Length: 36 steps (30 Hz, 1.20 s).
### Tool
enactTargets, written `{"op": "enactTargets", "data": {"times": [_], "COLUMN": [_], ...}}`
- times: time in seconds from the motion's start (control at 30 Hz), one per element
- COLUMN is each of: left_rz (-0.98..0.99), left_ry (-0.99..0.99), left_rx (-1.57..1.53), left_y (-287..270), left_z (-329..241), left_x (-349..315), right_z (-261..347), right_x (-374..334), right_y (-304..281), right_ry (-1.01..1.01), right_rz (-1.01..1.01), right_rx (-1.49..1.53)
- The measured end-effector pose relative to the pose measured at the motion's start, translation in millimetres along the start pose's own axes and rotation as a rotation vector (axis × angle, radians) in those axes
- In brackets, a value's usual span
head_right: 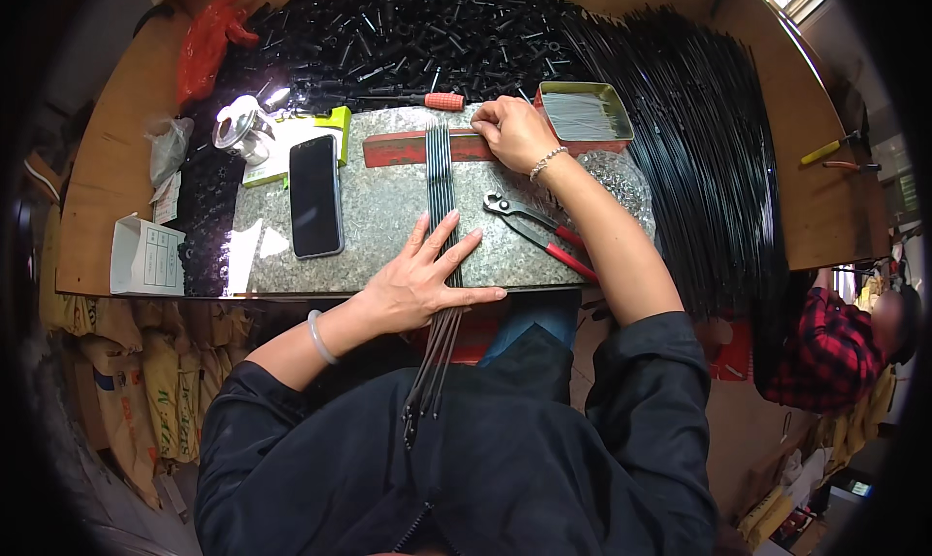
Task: Assembling small metal components into black plastic tubes and using pliers to crimp or secure them.
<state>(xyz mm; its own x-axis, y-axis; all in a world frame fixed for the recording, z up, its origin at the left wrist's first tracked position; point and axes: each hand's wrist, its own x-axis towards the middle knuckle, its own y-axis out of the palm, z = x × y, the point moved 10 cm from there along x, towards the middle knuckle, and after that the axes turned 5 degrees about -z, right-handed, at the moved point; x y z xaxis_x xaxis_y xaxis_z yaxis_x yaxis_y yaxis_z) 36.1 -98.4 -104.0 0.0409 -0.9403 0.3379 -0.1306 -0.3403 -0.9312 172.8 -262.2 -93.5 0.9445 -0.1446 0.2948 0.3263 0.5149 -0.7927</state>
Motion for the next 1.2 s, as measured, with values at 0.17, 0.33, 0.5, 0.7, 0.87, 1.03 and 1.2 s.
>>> {"op": "enactTargets", "data": {"times": [0.17,0.33,0.5,0.7,0.87,1.03,1.2], "left_rz": [0.019,0.012,0.004,0.001,0.015,0.01,0.019], "left_ry": [0.019,0.016,0.017,0.016,0.037,0.046,0.05], "left_rx": [0.046,0.03,0.039,0.04,0.052,0.051,0.058], "left_y": [1.5,1.2,0.1,0.2,2.1,1.1,1.2], "left_z": [-0.6,-0.9,-0.7,-0.6,-2.6,-2.5,-2.4], "left_x": [-1.9,-2.4,-1.9,-1.3,-2.5,-1.6,-2.1], "right_z": [1.6,-1.5,-2.0,3.5,0.8,-4.6,-1.8], "right_x": [0.0,-1.1,-0.2,2.7,5.1,6.3,6.6], "right_y": [4.4,4.5,4.5,9.1,14.7,16.8,14.8], "right_ry": [0.0,0.031,0.031,0.003,0.006,0.023,0.03], "right_rz": [-0.02,-0.023,-0.037,-0.026,0.005,0.063,0.013], "right_rx": [0.013,0.042,0.042,0.059,0.088,0.087,0.1]}}
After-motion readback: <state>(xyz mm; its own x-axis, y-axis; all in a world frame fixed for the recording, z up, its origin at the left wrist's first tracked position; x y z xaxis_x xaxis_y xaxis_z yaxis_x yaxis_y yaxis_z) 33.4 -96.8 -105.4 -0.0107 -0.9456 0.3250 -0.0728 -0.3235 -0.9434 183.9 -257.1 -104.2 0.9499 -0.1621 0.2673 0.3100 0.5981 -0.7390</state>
